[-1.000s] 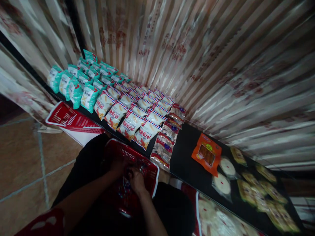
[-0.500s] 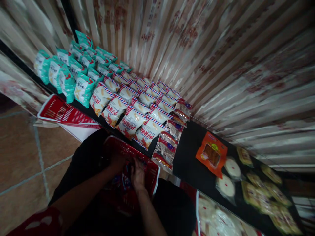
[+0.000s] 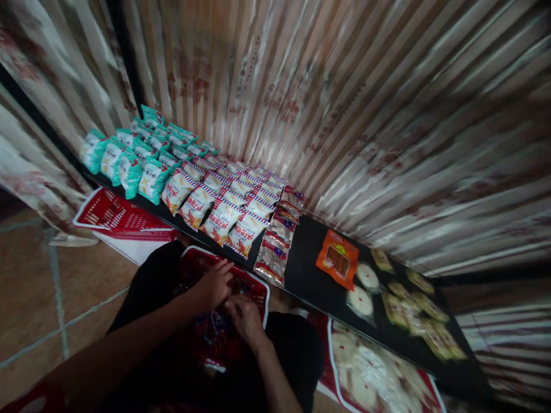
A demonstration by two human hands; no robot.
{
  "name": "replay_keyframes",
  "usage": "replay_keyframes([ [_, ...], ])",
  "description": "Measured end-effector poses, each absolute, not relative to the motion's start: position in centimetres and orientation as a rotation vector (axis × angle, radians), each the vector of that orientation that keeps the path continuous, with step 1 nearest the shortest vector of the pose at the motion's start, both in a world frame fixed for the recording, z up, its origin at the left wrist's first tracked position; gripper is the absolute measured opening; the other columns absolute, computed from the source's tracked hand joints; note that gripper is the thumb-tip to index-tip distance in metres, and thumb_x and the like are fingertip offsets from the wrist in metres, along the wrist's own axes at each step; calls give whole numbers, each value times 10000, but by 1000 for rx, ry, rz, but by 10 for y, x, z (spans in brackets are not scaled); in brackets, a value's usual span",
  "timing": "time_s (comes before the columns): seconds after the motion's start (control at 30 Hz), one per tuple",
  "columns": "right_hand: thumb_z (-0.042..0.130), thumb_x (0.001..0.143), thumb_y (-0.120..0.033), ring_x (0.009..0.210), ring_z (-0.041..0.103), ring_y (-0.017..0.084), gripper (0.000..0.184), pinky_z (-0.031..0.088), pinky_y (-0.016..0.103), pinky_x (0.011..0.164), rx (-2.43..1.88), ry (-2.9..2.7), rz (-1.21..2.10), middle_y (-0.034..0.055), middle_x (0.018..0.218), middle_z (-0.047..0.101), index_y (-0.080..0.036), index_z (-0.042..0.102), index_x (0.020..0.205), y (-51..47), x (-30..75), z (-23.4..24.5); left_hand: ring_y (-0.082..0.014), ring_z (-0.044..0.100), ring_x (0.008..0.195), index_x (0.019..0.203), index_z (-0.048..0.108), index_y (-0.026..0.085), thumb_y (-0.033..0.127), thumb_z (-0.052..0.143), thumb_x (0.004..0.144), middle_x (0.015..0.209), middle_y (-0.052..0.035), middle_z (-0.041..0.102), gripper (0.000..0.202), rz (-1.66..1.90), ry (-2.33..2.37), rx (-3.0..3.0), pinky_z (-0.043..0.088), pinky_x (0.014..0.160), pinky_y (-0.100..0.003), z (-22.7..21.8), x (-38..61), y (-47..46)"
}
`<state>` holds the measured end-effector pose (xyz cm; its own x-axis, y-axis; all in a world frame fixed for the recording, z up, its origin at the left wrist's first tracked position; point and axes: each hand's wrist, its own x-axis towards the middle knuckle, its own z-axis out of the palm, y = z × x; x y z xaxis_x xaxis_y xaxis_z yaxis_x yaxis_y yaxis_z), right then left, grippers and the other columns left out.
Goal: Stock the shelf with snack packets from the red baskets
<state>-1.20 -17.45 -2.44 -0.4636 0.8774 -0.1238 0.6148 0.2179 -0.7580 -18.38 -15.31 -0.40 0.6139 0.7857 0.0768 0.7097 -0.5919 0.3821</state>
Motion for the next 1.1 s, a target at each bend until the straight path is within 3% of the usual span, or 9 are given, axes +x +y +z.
replay_keyframes([
  [0.1,452,876,-371,720,610,165,318,462,261,687,-1329,-1949,1175,18,749,670,-194,680,743,-183,-3,-10,-256,281,1332,894,676,184,216,468,854,1200,-89,575,214,506,1199,2609,129,1128,-463,33,-179,-152],
  [0.2,498,841,-451,704,608,167,329,470,262,675,-1312,-1644,1305,7,733,677,-189,689,784,-192,5,3,-247,174,1375,1183,555,190,173,373,888,1392,-97,408,347,752,1427,2541,216,1109,-456,64,-171,-154],
  [0.3,567,789,-486,716,619,179,338,478,275,687,-1303,-1342,1404,15,754,695,-184,708,840,-199,13,17,-245,183,1373,1294,446,184,175,371,884,1426,-98,360,417,1028,1546,2387,279,1093,-448,76,-161,-159],
  [0.4,626,740,-496,662,619,180,365,483,291,655,-1293,-1038,1454,30,754,702,-175,710,893,-202,20,29,-234,300,1330,1321,396,191,232,414,871,1395,-103,406,452,1249,1579,2131,325,1072,-453,68,-151,-163],
  [0.5,673,695,-496,642,622,183,377,484,300,640,-1237,-826,1467,35,743,704,-176,709,892,-201,24,37,-237,448,1229,1290,422,188,315,456,841,1335,-115,480,468,1224,1538,1801,402,1008,-447,51,-139,-167],
  [0.63,709,640,-515,664,631,202,408,483,302,628,-1218,-718,1457,49,736,706,-165,706,848,-196,27,41,-191,627,958,1270,431,151,321,470,814,1138,-120,622,489,1007,1262,1369,527,796,-316,32,-119,-173],
  [0.8,687,664,-517,743,635,203,421,488,291,679,-1255,-762,1363,51,833,707,-170,669,901,-186,38,37,-156,635,790,1289,427,121,241,487,760,922,-71,670,546,986,1292,1267,501,760,-277,24,-99,-169],
  [1.1,593,718,-523,825,646,219,493,504,294,731,-1473,-981,963,73,930,700,-159,608,1051,-133,81,15,-141,626,774,1320,403,200,175,505,729,916,-31,659,600,1100,1313,1272,503,768,-285,17,-59,-124],
])
